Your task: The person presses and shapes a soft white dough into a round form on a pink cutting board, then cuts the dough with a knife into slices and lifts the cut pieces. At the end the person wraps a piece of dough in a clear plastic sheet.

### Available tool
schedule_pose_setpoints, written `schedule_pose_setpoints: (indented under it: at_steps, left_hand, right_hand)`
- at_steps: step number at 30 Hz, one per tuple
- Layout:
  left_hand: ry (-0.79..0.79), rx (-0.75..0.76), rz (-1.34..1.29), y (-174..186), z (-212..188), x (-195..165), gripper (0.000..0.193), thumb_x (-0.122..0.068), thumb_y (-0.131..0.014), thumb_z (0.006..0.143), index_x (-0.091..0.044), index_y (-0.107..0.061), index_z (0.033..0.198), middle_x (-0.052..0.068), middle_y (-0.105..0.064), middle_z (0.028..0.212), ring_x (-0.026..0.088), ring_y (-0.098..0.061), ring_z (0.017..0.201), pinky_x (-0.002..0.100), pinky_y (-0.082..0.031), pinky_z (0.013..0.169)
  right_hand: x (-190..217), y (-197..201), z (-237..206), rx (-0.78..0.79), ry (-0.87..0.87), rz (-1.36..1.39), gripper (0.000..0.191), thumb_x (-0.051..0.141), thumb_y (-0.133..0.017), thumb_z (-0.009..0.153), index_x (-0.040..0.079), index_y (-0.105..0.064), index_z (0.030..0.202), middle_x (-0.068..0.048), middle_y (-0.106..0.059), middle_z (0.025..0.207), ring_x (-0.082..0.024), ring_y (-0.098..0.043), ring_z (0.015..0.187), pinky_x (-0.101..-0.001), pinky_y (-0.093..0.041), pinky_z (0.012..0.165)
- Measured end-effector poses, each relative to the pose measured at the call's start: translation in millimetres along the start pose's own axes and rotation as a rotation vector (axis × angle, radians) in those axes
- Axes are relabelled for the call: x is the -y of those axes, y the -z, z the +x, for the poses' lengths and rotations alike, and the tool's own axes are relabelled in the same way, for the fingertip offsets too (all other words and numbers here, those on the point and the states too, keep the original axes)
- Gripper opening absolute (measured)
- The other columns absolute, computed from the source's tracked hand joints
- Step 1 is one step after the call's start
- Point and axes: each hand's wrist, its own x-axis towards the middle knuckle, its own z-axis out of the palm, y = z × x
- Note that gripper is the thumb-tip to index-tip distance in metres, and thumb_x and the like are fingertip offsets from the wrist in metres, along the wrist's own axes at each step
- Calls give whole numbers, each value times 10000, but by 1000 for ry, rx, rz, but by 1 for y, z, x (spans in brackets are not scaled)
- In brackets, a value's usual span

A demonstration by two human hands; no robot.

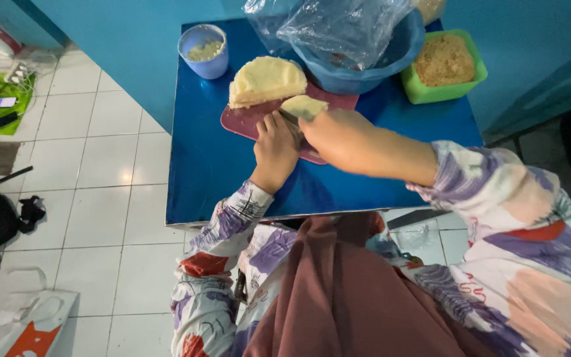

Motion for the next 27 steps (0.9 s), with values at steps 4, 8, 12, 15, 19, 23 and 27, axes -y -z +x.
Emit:
schedule_pose_setpoints:
  at_steps: [4, 8, 12, 15, 19, 23, 27]
  left_hand:
    - [-5, -34, 4, -2, -1, -2, 458, -231, -650, 915, 103, -517, 1198, 238, -583, 1068, 420, -588, 985, 455, -573, 718]
    - [-34, -87, 10, -8, 0, -1, 408, -208, -607, 931, 119, -527, 1162, 246, -578, 1046, 422, -579, 949, 452, -557, 733]
    - [-58, -109, 33, -12, 3, 1, 320, -196, -588, 939, 77, -541, 1098, 236, -571, 1033, 421, -571, 941, 458, -548, 779]
    - [-63, -71, 76, -9, 3, 0, 300, -185, -590, 979, 84, -535, 1100, 243, -566, 1019, 422, -570, 929, 450, -553, 736]
    - [2, -37, -59, -2, -1, -2, 385, -186, -628, 887, 100, -529, 1125, 248, -578, 1024, 434, -586, 948, 449, -560, 657]
    - [-10, -5, 20, -3, 2, -4, 365, -176, -645, 914, 94, -516, 1123, 243, -571, 1052, 422, -585, 980, 429, -574, 683]
    - [-61, -61, 40, -5, 2, -3, 407, -207, -689, 858, 69, -519, 1105, 225, -566, 1050, 413, -577, 990, 428, -571, 768]
  right_hand:
    - [12, 8, -18, 208, -107, -134, 531, 82, -598, 858, -69, -496, 1357, -227, -703, 797, -389, -725, 714, -498, -570, 568]
    - [-6, 0, -12, -5, -43, 15, 331, 57, -555, 908, -69, -585, 1212, -259, -685, 848, -431, -702, 700, -528, -545, 525]
    - [-16, -29, 16, -44, -41, -24, 284, 84, -551, 949, -45, -599, 1198, -251, -697, 837, -422, -706, 751, -526, -551, 583]
    - [-19, -44, 16, -133, 25, 0, 386, 72, -586, 864, -70, -584, 1223, -248, -696, 807, -435, -698, 708, -522, -547, 539]
    - [-15, -48, 0, -55, -46, -73, 586, 43, -611, 813, -107, -508, 1370, -236, -679, 703, -417, -700, 617, -504, -551, 487]
    - [-1, -47, -28, 47, -118, -176, 671, 49, -623, 806, -32, -467, 1454, -229, -678, 659, -405, -702, 585, -513, -552, 505]
    - [1, -51, -25, -8, -91, -96, 675, 46, -624, 810, -40, -460, 1460, -237, -668, 650, -418, -687, 555, -513, -546, 476]
